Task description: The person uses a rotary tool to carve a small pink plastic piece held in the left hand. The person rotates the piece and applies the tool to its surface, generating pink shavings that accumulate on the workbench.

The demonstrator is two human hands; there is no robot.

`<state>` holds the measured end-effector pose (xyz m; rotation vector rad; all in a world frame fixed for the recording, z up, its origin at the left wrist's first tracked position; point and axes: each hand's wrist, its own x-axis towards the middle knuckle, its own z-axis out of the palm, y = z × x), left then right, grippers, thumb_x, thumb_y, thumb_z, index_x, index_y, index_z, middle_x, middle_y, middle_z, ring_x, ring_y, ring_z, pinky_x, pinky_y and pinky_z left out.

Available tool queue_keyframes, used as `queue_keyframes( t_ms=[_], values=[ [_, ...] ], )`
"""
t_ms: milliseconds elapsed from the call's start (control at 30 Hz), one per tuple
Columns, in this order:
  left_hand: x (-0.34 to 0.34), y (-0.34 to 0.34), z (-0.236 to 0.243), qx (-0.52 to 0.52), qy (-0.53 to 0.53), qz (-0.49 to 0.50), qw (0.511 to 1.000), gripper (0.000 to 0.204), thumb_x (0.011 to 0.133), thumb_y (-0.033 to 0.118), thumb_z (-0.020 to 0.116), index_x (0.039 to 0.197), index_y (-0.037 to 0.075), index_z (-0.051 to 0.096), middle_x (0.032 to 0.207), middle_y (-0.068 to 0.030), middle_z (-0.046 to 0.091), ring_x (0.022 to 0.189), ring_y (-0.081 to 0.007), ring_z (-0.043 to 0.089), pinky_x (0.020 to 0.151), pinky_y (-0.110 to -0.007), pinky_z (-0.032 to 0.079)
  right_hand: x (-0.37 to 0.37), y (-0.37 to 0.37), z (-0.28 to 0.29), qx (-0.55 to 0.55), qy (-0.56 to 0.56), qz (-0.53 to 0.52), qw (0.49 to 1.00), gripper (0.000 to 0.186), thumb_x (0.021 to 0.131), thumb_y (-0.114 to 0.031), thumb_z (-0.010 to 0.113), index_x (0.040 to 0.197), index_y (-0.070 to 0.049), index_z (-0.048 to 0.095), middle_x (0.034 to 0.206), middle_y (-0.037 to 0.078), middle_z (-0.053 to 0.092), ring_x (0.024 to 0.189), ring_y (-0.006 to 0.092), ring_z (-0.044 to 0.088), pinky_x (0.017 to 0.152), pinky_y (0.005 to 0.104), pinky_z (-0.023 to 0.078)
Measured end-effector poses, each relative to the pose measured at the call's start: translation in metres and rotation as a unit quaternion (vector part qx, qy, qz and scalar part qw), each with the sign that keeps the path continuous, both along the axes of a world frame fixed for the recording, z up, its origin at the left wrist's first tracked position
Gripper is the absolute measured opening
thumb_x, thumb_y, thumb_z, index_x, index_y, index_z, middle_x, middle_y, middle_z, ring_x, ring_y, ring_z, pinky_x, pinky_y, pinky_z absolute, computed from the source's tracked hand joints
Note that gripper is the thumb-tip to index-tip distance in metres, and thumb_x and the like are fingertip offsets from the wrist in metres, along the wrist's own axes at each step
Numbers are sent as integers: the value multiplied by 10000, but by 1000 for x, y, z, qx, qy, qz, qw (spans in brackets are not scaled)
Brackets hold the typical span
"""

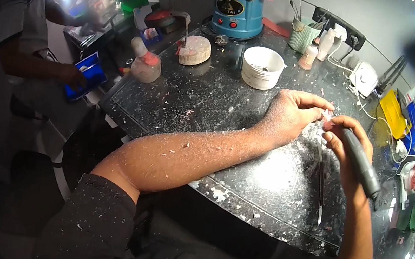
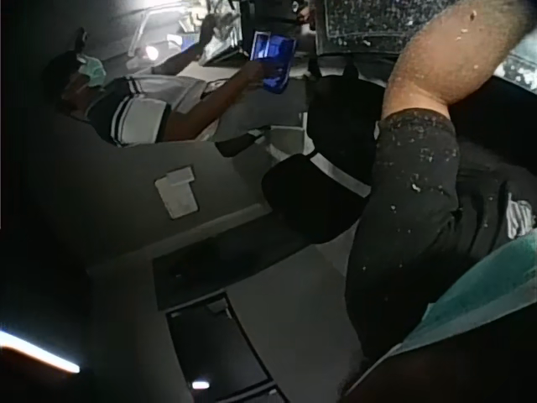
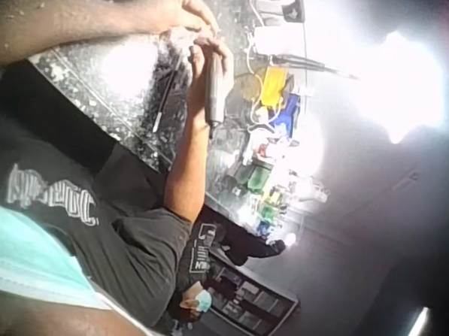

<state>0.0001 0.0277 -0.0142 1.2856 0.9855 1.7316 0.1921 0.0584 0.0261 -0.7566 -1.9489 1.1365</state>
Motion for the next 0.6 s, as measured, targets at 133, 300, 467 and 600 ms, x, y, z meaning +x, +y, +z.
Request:
queue_keyframes(
  t_ms=[133, 300, 467, 600],
  values=[
    [-1, -3, 1, 12, -19, -22, 1000, 180, 886, 23, 684, 1023, -11, 797, 906, -96, 797, 831, -128, 727, 796, -279, 578, -3, -5, -22, 15, 37, -52, 998, 340, 935, -60, 780, 1241, -30, 634, 1085, 78, 708, 993, 144, 682, 902, 289, 559],
    [-2, -2, -3, -29, 2, -85, 996, 224, 922, 36, 701, 1132, -34, 733, 1011, -110, 786, 911, -144, 731, 868, -291, 578, 5, -8, -29, 132, 105, -38, 985, 377, 945, 9, 715, 1296, -36, 584, 1168, 118, 685, 1070, 187, 688, 959, 327, 547],
    [-3, -3, -4, -96, -23, -183, 978, 235, 911, 55, 723, 1118, -16, 637, 899, -77, 751, 784, -125, 715, 739, -283, 596, 14, -8, -33, 187, 100, -4, 977, 345, 933, 56, 712, 1251, -42, 618, 1182, 108, 693, 1103, 195, 696, 975, 332, 546],
    [-5, -6, -3, -129, -17, -207, 970, 161, 938, 108, 738, 1061, 6, 719, 918, -60, 746, 792, -109, 711, 735, -281, 606, 12, -8, -31, 161, 102, -9, 982, 322, 930, 68, 719, 1223, -38, 637, 1161, 90, 694, 1076, 178, 694, 948, 316, 550]
  ],
)
